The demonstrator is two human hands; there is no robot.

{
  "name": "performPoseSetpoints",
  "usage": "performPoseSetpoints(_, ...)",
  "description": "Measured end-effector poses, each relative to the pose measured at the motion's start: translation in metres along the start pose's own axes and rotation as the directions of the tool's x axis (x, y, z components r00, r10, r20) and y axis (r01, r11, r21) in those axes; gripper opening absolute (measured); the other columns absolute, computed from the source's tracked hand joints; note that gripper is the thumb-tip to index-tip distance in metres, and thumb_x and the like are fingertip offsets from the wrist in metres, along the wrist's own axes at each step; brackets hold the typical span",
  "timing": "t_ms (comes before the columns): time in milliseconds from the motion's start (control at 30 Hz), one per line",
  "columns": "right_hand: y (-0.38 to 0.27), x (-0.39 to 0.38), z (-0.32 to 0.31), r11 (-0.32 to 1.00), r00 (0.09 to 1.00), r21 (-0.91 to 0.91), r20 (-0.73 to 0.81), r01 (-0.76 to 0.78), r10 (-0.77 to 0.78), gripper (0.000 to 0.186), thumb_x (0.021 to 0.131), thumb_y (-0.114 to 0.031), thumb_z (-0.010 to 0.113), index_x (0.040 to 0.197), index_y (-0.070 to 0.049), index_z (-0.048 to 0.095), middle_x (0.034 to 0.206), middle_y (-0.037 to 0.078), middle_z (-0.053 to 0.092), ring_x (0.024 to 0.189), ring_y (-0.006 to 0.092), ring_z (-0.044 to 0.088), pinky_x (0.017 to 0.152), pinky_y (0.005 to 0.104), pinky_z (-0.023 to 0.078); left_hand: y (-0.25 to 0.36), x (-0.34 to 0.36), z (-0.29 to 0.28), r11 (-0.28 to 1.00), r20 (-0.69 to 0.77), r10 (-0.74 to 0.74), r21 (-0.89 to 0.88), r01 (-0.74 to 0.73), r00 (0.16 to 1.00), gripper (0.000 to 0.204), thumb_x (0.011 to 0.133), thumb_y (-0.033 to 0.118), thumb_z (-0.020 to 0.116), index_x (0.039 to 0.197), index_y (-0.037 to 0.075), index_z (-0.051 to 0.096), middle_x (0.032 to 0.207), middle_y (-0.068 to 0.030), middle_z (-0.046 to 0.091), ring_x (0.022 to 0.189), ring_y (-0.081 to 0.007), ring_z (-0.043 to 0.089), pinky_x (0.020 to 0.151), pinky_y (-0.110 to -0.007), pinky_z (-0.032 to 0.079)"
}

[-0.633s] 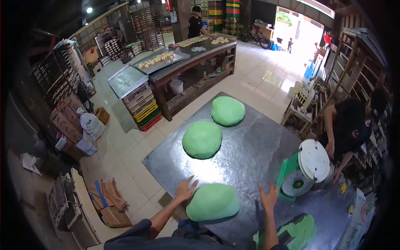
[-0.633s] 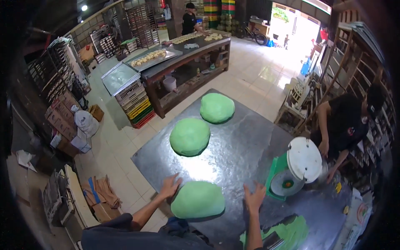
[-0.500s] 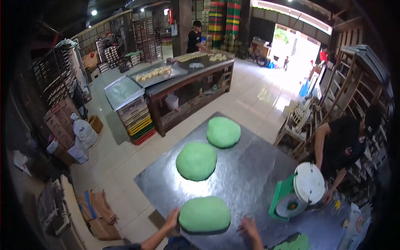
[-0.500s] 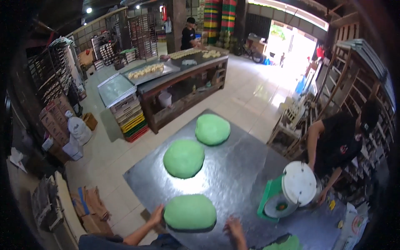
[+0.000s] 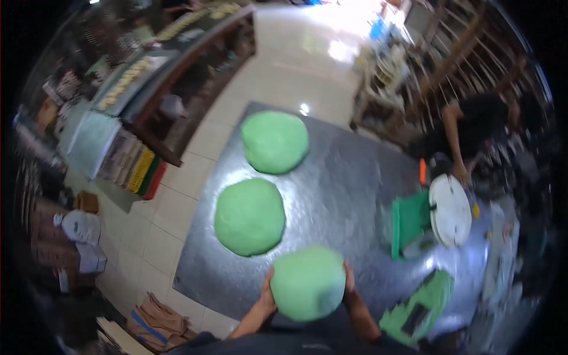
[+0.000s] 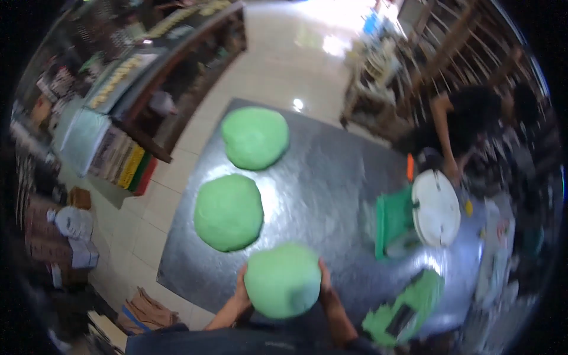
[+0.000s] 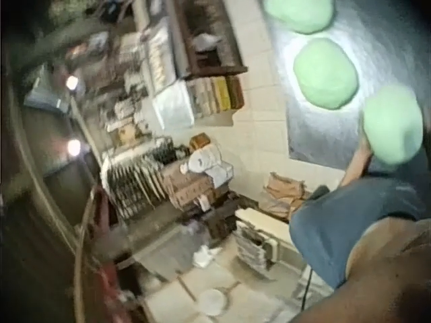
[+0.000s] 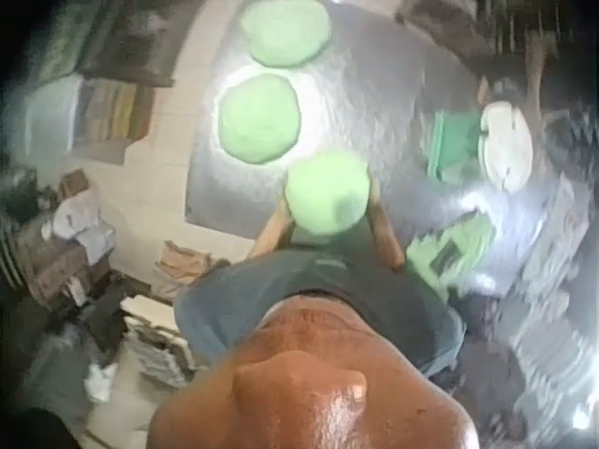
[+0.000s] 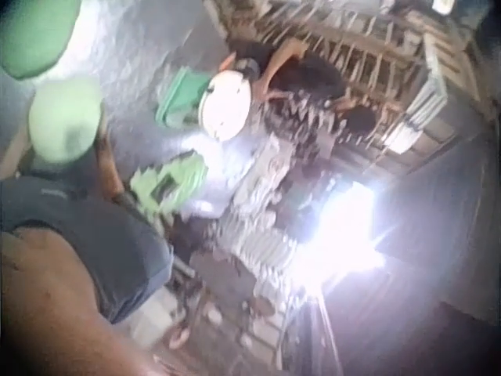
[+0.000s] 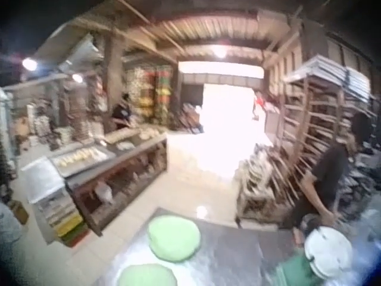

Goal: Dividing and weighing portions of green bread dough using a bench scraper and a scale.

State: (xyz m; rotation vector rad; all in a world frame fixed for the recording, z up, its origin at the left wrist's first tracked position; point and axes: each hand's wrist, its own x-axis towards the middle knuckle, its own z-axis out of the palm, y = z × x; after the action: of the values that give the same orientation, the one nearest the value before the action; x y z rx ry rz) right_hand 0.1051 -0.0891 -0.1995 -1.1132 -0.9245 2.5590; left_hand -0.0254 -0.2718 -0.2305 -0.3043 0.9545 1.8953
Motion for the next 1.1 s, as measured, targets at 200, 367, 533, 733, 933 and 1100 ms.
performPoseSetpoints(200,-0.123,0.049,0.031,0.837,0.933,0.415,-0.111,0.357,-0.343,0.061,0.093,-0.056,0.04,0.125,-0.006,0.055,0.121,0.01,0.059,0.11,0.0237,0.055,0.095,0.038,0.043,0.113,0.088,0.126,0.992,0.639,0.028,-0.114,0.058,0.769,0.071,0.094,0.057,0.035,0.138,0.002,0.039,0.136,-0.0144,0.047,0.124,-0.0282,0.047,0.102,-0.044,0.041)
performPoseSetpoints(367,-0.162,0.138,0.003,0.713,0.705,0.105,-0.305,0.694,-0.641,0.061,0.092,-0.052,0.047,0.126,-0.002,0.051,0.119,0.015,0.057,0.108,0.0267,0.055,0.096,0.0382,0.041,0.078,0.25,0.15,0.786,0.382,0.377,0.35,-0.509,0.844,0.083,0.09,0.051,0.054,0.149,0.014,0.009,0.149,-0.0169,0.015,0.13,-0.0334,0.03,0.107,-0.045,0.028)
performPoseSetpoints(533,-0.048,0.132,-0.112,0.645,0.505,-0.626,-0.423,0.437,-0.753,0.046,0.084,-0.007,0.068,0.118,0.003,0.038,0.104,0.014,0.054,0.094,0.0189,0.056,0.083,0.0299,0.046,0.036,0.219,0.188,0.256,0.464,0.59,0.668,-0.698,0.661,0.079,0.086,0.045,0.062,0.146,0.009,0.024,0.138,-0.0272,0.023,0.13,-0.0445,0.027,0.108,-0.049,0.025)
performPoseSetpoints(733,0.071,-0.003,-0.084,0.807,0.775,-0.491,-0.349,0.328,-0.527,0.023,0.083,-0.005,0.068,0.101,0.0,0.054,0.077,0.005,0.06,0.065,0.0104,0.058,0.064,0.0227,0.047,0.009,0.26,0.212,-0.378,0.78,0.384,0.621,-0.687,0.494,0.082,0.082,0.051,0.063,0.149,0.023,0.025,0.154,-0.0228,-0.001,0.141,-0.0468,0.003,0.11,-0.061,0.014)
performPoseSetpoints(933,0.009,-0.159,-0.13,0.355,0.4,-0.935,-0.321,0.012,-0.859,0.012,0.08,-0.011,0.071,0.086,-0.004,0.063,0.071,0.008,0.061,0.062,0.0153,0.057,0.059,0.0301,0.047,-0.014,0.258,0.172,-0.178,0.738,0.269,0.67,-0.721,0.62,0.061,0.084,0.046,0.062,0.129,0.007,0.051,0.138,-0.0307,0.038,0.127,-0.0493,0.035,0.107,-0.049,0.029)
performPoseSetpoints(1100,-0.057,-0.237,-0.281,0.058,-0.108,-0.869,-0.006,-0.491,-0.994,0.049,0.079,-0.03,0.074,0.11,0.003,0.056,0.106,0.024,0.055,0.103,0.0391,0.05,0.088,0.0474,0.041,-0.077,0.139,0.118,-0.358,0.707,0.408,0.706,-0.611,0.578,0.059,0.088,0.033,0.06,0.137,0.006,0.042,0.138,-0.0281,0.039,0.132,-0.0452,0.03,0.107,-0.049,0.028)
